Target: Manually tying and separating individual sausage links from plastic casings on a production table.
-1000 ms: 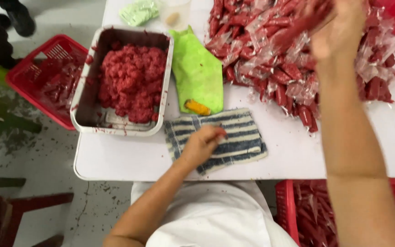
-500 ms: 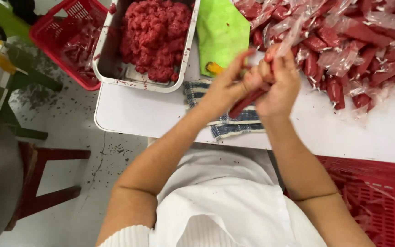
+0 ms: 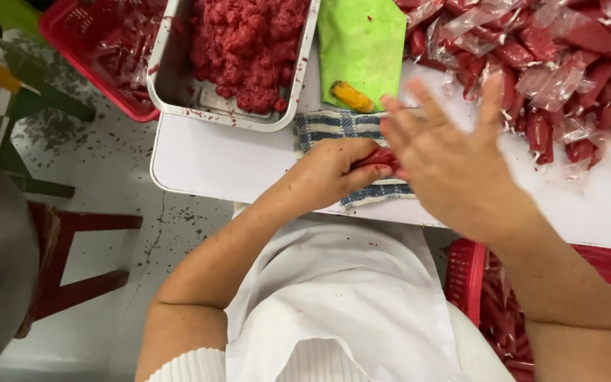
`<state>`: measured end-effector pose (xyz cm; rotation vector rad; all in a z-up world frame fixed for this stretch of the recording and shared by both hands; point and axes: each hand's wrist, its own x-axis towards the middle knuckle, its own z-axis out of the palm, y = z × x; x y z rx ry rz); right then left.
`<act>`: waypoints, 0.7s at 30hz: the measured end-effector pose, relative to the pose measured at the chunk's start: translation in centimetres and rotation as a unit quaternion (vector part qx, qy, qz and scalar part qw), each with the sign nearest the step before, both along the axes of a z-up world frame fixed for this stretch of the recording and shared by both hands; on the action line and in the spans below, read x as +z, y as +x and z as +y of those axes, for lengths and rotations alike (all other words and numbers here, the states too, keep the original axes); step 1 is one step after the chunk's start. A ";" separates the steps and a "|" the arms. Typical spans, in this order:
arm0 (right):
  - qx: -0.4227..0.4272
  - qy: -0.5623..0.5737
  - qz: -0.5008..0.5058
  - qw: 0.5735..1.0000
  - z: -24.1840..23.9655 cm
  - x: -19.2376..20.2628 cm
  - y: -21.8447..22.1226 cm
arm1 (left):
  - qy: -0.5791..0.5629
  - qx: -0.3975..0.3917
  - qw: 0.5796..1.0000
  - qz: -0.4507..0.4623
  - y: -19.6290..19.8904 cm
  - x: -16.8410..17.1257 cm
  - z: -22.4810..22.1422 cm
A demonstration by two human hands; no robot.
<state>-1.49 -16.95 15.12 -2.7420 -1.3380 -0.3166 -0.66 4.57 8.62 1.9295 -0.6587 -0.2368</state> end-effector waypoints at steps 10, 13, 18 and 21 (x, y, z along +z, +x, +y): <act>0.072 -0.093 -0.163 0.980 1.5 -4.4 1.9 | -0.049 0.016 0.999 0.020 -0.2 -1.6 1.8; 0.086 -0.059 -0.085 0.991 1.6 -5.6 2.9 | -0.096 0.001 0.995 0.029 0.0 -2.4 2.2; 0.119 -0.006 -0.019 0.993 2.1 -7.0 3.9 | -0.098 -0.005 0.991 0.086 -0.7 -3.4 3.5; 0.148 0.022 -0.073 0.986 2.6 -6.7 4.2 | -0.134 -0.004 0.983 0.124 -1.5 -3.1 4.5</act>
